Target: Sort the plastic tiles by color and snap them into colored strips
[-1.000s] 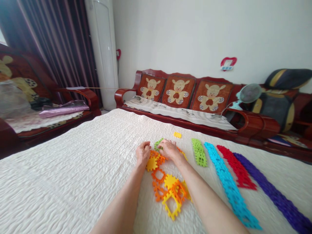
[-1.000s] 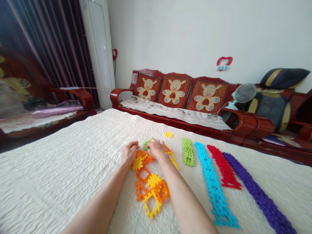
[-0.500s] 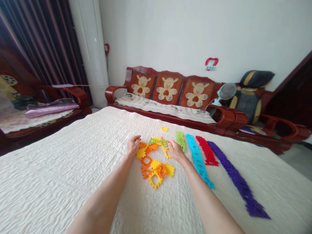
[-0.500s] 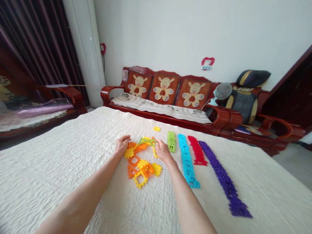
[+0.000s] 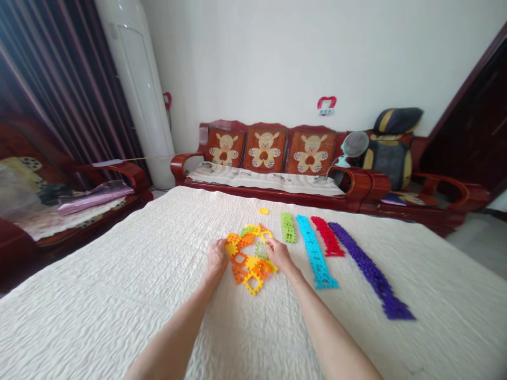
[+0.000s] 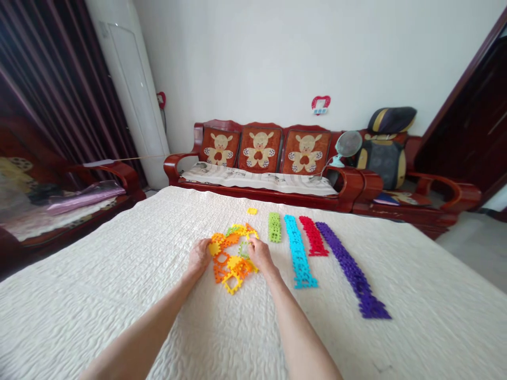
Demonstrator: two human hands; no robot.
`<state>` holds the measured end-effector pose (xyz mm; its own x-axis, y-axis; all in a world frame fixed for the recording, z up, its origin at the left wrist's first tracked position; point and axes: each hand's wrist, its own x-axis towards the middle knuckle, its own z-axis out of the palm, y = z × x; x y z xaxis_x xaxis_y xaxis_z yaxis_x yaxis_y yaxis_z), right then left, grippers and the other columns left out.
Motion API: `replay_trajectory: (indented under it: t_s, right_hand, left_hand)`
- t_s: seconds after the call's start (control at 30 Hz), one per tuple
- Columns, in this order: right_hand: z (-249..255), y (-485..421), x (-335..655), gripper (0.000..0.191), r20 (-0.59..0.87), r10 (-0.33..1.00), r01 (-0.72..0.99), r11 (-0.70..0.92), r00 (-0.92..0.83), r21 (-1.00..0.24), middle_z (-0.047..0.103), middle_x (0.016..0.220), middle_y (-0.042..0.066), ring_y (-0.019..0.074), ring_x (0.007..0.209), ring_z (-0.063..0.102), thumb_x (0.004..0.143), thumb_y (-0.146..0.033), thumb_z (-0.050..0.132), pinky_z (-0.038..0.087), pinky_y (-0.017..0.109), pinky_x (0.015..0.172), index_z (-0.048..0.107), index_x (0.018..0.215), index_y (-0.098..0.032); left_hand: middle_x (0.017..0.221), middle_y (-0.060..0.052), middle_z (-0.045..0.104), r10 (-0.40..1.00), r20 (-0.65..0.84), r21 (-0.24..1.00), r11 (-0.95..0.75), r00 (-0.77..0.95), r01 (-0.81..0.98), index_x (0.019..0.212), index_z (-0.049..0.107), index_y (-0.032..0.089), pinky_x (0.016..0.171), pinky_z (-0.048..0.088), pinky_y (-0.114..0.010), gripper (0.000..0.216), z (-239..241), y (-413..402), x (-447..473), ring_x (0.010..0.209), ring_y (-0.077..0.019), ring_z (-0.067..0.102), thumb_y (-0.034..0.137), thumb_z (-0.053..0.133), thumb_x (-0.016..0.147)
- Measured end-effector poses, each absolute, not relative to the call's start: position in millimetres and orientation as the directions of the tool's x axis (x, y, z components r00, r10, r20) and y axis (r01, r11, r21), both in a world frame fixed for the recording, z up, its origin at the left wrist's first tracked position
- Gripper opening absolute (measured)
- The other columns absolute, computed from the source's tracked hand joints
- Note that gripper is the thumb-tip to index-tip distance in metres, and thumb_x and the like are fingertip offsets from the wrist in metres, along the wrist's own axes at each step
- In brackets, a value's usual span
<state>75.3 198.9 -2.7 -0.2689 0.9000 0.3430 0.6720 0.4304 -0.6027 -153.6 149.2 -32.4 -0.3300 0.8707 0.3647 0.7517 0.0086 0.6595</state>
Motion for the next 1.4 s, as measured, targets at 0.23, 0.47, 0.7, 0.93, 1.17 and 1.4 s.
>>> replay_trajectory:
  t_s: [0.23,0.47,0.7,0.93,1.17,1.4]
  right_hand:
    - [-14,195,69,0.021,0.461,0.863,0.648,0.474,-0.207,-0.596,0.062,0.086,0.005,0.0169,0.084,0.058,0.074,-0.015,0.043,0.045,0.029,0.079,0.059,0.087,-0.018]
    - [-16,181,69,0.036,0.453,0.847,0.646,0.514,-0.279,-0.565,0.059,0.096,0.006,0.0158,0.096,0.055,0.064,-0.004,0.043,0.043,0.028,0.087,0.057,0.093,-0.017]
    - [-4,175,53,0.035,0.288,0.933,0.819,0.332,-0.213,-0.469,0.058,0.1,0.012,0.0226,0.098,0.054,0.07,-0.03,0.058,0.04,0.034,0.089,0.059,0.1,-0.014]
    - [9,179,32,0.035,0.13,0.982,0.885,0.178,-0.134,-0.43,0.059,0.1,0.014,0.0258,0.095,0.055,0.066,-0.031,0.063,0.041,0.036,0.081,0.06,0.097,-0.016]
    - [0,208,78,0.044,0.485,0.86,0.789,0.185,0.159,-0.586,0.056,0.104,0.012,0.0253,0.102,0.049,0.071,-0.036,0.058,0.038,0.037,0.088,0.053,0.11,-0.016]
    - [-33,232,115,0.045,0.527,0.795,0.822,0.064,0.301,-0.565,0.053,0.105,0.015,0.0271,0.105,0.044,0.073,-0.033,0.055,0.034,0.039,0.094,0.051,0.113,-0.012]
  left_hand:
    - [0.1,-0.011,0.067,0.853,0.427,0.593,-0.015,-0.299,0.805,0.103,0.063,0.015,0.088,0.044,-0.033,0.039,-37,152,-158,0.096,-0.0221,0.06,0.007,0.039,0.075]
    - [0.099,-0.01,0.067,0.859,0.41,0.586,0.01,-0.306,0.811,0.101,0.063,0.015,0.087,0.043,-0.032,0.036,-41,156,-161,0.095,-0.0201,0.06,0.009,0.038,0.077]
    - [0.1,-0.008,0.066,0.868,0.376,0.59,0.044,-0.323,0.806,0.101,0.063,0.018,0.085,0.044,-0.029,0.035,-42,159,-163,0.094,-0.0195,0.06,0.011,0.038,0.078]
    - [0.1,-0.009,0.066,0.866,0.384,0.611,0.021,-0.32,0.791,0.1,0.063,0.015,0.086,0.043,-0.031,0.033,-43,158,-163,0.094,-0.0196,0.059,0.012,0.039,0.078]
    - [0.1,-0.007,0.065,0.866,0.389,0.609,0.014,-0.314,0.793,0.099,0.062,0.018,0.087,0.044,-0.032,0.032,-49,162,-166,0.095,-0.0201,0.059,0.013,0.038,0.078]
    - [0.099,-0.006,0.066,0.854,0.404,0.615,0.012,-0.328,0.788,0.098,0.063,0.018,0.085,0.045,-0.033,0.032,-51,162,-167,0.094,-0.0212,0.059,0.013,0.038,0.079]
